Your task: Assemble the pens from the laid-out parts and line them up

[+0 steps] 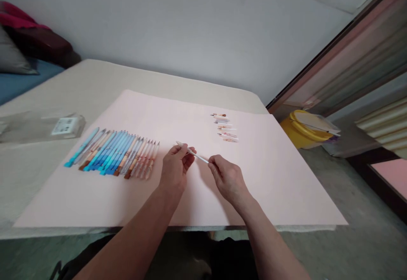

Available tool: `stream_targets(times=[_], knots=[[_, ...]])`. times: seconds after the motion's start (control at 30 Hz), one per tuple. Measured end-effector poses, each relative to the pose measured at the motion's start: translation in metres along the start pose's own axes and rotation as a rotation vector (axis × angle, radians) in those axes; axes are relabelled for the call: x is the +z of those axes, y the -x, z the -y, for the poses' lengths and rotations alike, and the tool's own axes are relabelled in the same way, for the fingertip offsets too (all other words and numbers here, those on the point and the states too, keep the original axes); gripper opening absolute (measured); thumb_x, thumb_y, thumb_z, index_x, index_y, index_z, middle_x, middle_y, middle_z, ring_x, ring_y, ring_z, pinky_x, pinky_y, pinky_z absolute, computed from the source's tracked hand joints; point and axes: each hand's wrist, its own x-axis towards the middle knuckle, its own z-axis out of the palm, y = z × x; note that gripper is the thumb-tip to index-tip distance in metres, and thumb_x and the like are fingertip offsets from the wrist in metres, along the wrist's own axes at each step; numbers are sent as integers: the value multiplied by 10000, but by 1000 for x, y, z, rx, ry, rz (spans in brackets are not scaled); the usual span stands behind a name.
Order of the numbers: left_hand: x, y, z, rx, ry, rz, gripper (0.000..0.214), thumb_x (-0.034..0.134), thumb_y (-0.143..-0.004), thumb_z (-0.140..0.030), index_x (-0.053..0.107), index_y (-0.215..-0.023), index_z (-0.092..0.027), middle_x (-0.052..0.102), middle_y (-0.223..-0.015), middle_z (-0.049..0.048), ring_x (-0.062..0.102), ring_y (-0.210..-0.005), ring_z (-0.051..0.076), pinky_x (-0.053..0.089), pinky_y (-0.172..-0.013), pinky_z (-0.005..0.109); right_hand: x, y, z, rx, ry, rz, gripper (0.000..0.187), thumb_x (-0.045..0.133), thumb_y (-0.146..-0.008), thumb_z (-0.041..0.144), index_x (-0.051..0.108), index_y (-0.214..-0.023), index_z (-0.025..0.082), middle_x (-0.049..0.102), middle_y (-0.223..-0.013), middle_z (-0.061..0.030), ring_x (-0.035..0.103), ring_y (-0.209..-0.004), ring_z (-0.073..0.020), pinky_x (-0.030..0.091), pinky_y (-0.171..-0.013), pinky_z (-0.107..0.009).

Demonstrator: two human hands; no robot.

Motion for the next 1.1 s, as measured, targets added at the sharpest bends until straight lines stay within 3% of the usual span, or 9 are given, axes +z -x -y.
stream_targets(times=[0.33, 0.77, 1.1], knots=[[4, 13, 16, -57, -54, 64, 121, 644, -757, -233, 575, -797, -141, 666, -819, 72, 614, -671, 90, 488, -655, 200, 10, -1, -1, 2, -4, -27, 134, 401, -905, 262, 513, -867, 199, 582, -673, 5, 483, -530, -119, 329, -535, -220], [2, 15, 18, -92, -79, 91, 160, 639, -758, -272, 527, -809, -171, 674, -829, 72, 639, -683, 119, 500, -648, 236, 11, -2, 2, -5, -112, -44, 123, 418, -900, 248, 519, -848, 204, 600, -685, -5, 521, -562, -126, 356, -545, -214], [0, 14, 17, -115, -43, 106, 97, 598, -786, -185, 503, -793, -168, 640, -732, 33, 635, -647, 112, 523, -649, 240, 13, -6, 9, 77, -226, -13, 48, 414, -894, 252, 449, -872, 227, 615, -745, 5, 561, -585, -138, 383, -554, -216]])
